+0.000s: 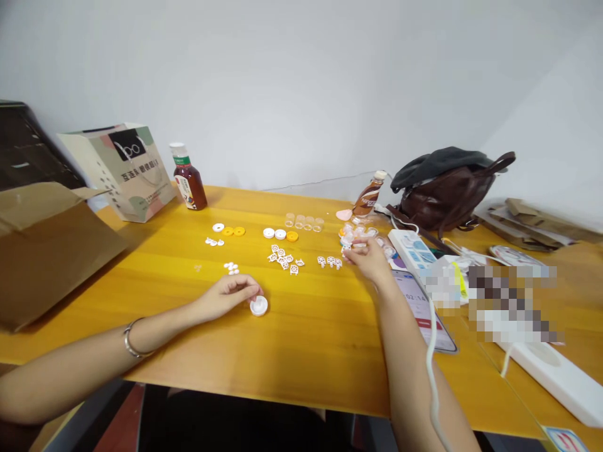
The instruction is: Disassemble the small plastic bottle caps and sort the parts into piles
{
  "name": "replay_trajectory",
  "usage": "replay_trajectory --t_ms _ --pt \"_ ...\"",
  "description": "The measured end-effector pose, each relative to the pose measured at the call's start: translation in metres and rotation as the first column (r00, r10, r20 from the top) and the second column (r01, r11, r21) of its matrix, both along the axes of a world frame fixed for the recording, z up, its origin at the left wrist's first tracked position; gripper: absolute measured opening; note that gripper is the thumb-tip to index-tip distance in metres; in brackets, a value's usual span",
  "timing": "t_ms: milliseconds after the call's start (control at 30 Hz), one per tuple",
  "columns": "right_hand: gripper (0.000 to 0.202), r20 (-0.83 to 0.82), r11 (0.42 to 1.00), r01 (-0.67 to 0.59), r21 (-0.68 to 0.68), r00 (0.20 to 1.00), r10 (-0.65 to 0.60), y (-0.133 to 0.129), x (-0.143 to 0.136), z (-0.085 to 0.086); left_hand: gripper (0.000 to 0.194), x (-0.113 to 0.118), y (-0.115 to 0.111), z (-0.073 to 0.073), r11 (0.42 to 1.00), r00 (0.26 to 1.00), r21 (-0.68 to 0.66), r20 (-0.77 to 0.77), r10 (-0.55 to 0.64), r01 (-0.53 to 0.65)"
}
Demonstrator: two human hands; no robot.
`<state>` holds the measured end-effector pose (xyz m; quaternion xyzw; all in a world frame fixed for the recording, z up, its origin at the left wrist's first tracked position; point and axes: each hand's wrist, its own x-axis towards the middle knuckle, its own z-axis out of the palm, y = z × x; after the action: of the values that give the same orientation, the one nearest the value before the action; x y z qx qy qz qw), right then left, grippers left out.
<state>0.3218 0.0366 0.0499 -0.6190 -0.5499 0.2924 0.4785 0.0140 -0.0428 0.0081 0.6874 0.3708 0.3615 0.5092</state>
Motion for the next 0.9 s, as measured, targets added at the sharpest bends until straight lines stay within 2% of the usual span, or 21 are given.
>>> replay_trajectory --t_ms 100,200,267,333,433,500,733,900 --pt "0.022 0.028 0.986 -0.081 -0.145 0.996 0.086 -0.001 0.010 -0.004 0.023 -0.002 0.002 0.001 0.997 0.998 0.079 -0.062 0.030 -0.025" --pt "0.024 -0.037 0.971 -0.120 -0.207 0.993 0.114 0.000 0.018 -0.014 0.022 -0.006 0.003 0.006 0.967 0.982 0.248 -0.164 0.093 -0.050" --pt "0.026 -0.097 0.969 -0.129 -0.213 0.989 0.110 0.001 0.021 -0.020 0.021 -0.011 0.003 0.011 0.926 0.960 0.377 -0.263 0.099 0.008" --pt "0.027 -0.140 0.965 -0.138 -0.221 0.984 0.109 0.003 0.024 -0.026 0.031 -0.014 0.002 0.014 0.890 0.928 0.443 -0.366 0.073 0.105" --pt "0.027 -0.148 0.957 -0.151 -0.249 0.982 0.117 0.007 0.026 -0.031 0.054 -0.017 0.001 0.013 0.875 0.885 0.439 -0.465 0.028 0.203" --pt "0.027 -0.116 0.948 -0.151 -0.279 0.986 0.123 0.010 0.027 -0.032 0.057 -0.017 0.002 0.011 0.871 0.869 0.432 -0.494 0.010 0.235" --pt "0.026 -0.010 0.945 -0.138 -0.296 0.990 0.142 0.007 0.025 -0.031 0.037 -0.015 0.005 0.007 0.853 0.865 0.445 -0.502 -0.013 0.271" --pt "0.024 0.249 0.975 -0.046 -0.216 0.963 0.100 -0.001 0.017 -0.011 0.030 -0.014 0.004 0.009 0.845 0.852 0.456 -0.524 0.001 0.280"
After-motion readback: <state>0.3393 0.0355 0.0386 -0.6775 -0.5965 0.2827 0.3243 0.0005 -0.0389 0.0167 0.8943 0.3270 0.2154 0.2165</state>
